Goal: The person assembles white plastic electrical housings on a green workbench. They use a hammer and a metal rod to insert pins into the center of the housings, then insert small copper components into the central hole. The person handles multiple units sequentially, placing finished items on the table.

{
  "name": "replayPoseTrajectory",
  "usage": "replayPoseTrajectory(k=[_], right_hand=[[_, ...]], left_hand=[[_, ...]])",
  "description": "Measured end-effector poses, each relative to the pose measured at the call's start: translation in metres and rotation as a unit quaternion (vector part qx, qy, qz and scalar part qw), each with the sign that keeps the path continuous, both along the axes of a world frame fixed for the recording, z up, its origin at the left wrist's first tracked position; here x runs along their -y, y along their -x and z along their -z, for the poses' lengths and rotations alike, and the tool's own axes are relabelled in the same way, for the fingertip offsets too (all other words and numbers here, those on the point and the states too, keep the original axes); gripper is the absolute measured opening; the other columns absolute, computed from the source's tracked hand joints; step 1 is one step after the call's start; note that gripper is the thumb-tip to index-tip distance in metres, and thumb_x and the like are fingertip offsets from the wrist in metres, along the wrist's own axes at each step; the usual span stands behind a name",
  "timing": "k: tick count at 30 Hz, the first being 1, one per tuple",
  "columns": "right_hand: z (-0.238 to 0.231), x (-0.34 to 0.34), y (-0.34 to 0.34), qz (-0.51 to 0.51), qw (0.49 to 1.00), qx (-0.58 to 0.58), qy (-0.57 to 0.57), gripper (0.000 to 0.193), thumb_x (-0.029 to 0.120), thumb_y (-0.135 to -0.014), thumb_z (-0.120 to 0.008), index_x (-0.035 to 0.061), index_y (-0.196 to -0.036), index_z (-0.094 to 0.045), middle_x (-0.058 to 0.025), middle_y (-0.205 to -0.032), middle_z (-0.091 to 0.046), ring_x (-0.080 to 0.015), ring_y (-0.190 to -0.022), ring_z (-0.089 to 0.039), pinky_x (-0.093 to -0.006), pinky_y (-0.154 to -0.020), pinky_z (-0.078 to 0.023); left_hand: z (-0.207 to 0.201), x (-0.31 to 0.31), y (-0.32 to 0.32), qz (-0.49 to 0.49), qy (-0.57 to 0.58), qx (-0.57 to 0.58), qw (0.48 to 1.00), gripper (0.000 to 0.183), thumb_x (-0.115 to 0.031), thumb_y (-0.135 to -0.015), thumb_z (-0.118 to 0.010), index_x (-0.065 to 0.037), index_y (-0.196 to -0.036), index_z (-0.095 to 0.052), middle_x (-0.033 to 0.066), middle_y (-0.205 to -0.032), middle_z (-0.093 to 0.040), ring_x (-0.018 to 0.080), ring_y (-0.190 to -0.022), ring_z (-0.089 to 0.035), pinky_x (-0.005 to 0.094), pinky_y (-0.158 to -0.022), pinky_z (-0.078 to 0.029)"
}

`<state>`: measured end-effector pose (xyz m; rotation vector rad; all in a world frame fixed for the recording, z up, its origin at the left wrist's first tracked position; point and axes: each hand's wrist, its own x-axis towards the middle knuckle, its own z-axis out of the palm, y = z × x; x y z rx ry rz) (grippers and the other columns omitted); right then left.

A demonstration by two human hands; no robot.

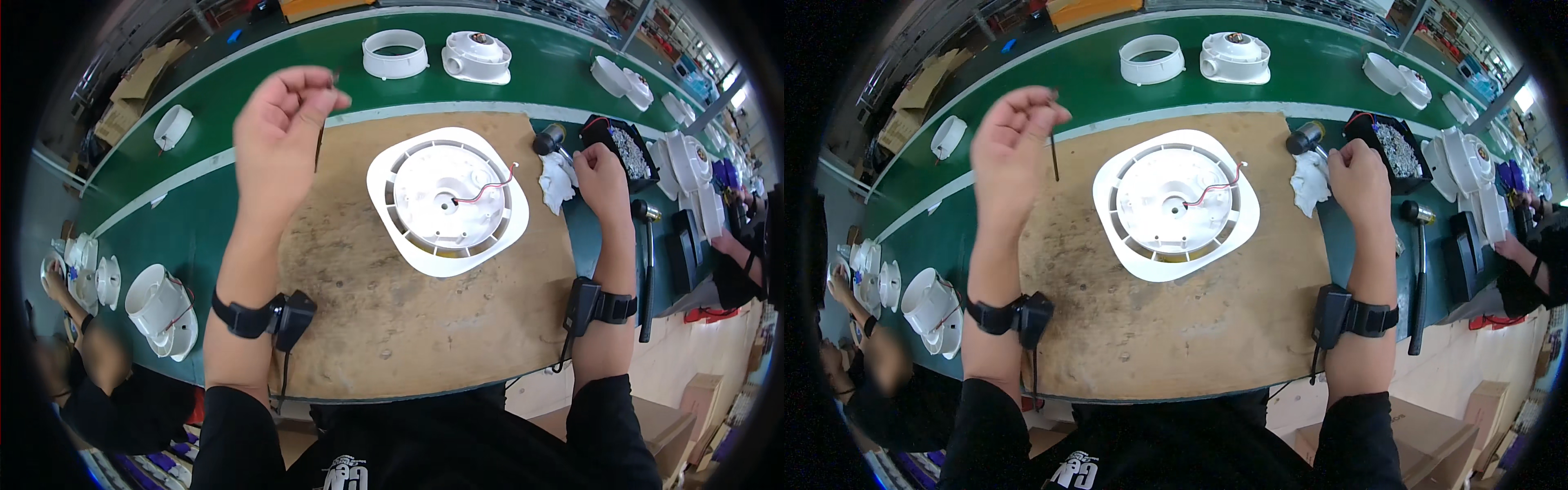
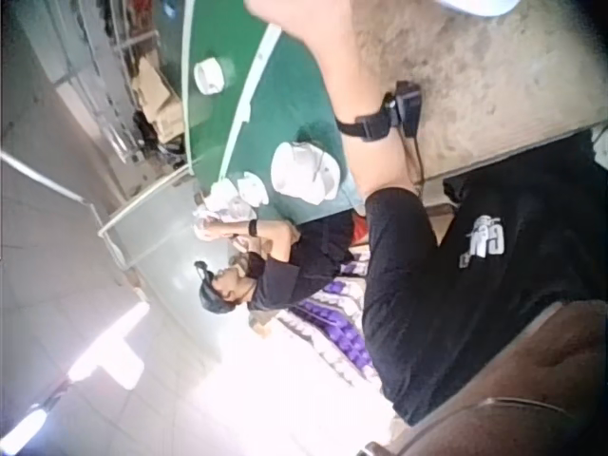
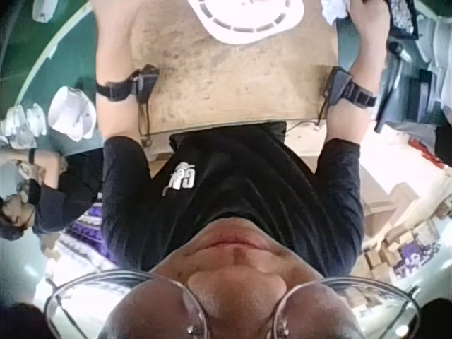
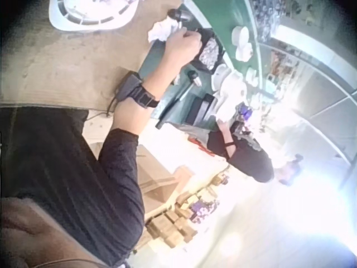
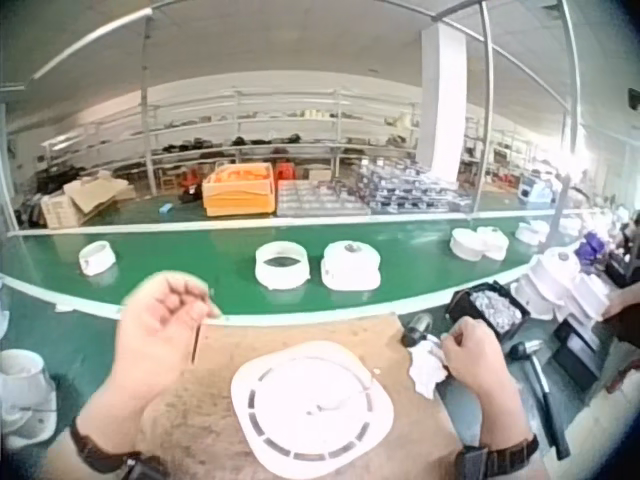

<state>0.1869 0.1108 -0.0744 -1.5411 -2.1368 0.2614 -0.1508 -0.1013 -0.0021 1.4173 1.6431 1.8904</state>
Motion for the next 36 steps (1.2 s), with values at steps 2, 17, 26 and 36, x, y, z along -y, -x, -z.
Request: replayPoseTrajectory(k=[2,17,26,36], right_hand=[[0.006,-0.003,-0.002,0.015,0.999,0.023,0.028,0.027,0.029,-0.089,-0.063,0.0021,-0.090,-0.064,-0.0179,-0.092,-0.067,-0.0362,-0.091,-0.064,-0.0453,-0.078,-0.050],[0.003,-0.001,0.000,0.057,0.992,0.064,0.088,0.032,0.034,-0.087,-0.067,0.0034,-0.095,-0.065,-0.0184,-0.096,-0.069,-0.0358,-0.095,-0.066,-0.0468,-0.080,-0.049],[0.011,-0.025,-0.042,-0.042,0.988,0.039,0.140,0.025,0.019,-0.083,-0.069,0.0000,-0.098,-0.065,-0.0208,-0.097,-0.069,-0.0364,-0.095,-0.066,-0.0418,-0.082,-0.051],[-0.028,0.003,-0.026,-0.042,0.983,0.165,0.071,0.023,0.016,-0.081,-0.067,-0.0009,-0.096,-0.064,-0.0242,-0.096,-0.068,-0.0422,-0.097,-0.065,-0.0465,-0.085,-0.051]], left_hand=[[-0.026,0.002,-0.021,0.064,-0.068,0.041,0.995,0.016,-0.006,-0.096,-0.062,0.004,-0.109,-0.062,0.0106,-0.097,-0.071,0.0147,-0.091,-0.068,0.0264,-0.083,-0.053],[-0.006,-0.005,-0.070,0.198,0.023,0.166,0.966,0.013,-0.008,-0.099,-0.058,0.002,-0.108,-0.059,0.0126,-0.095,-0.071,0.0145,-0.089,-0.068,0.0271,-0.080,-0.057],[-0.010,-0.001,-0.077,0.218,0.032,0.204,0.954,0.012,-0.005,-0.098,-0.058,0.002,-0.108,-0.060,0.0116,-0.096,-0.071,0.0134,-0.090,-0.068,0.0258,-0.080,-0.056],[0.005,-0.007,-0.069,0.196,0.059,0.035,0.978,0.011,-0.006,-0.097,-0.061,0.002,-0.105,-0.062,0.0079,-0.098,-0.071,0.0125,-0.092,-0.066,0.0272,-0.083,-0.052]])
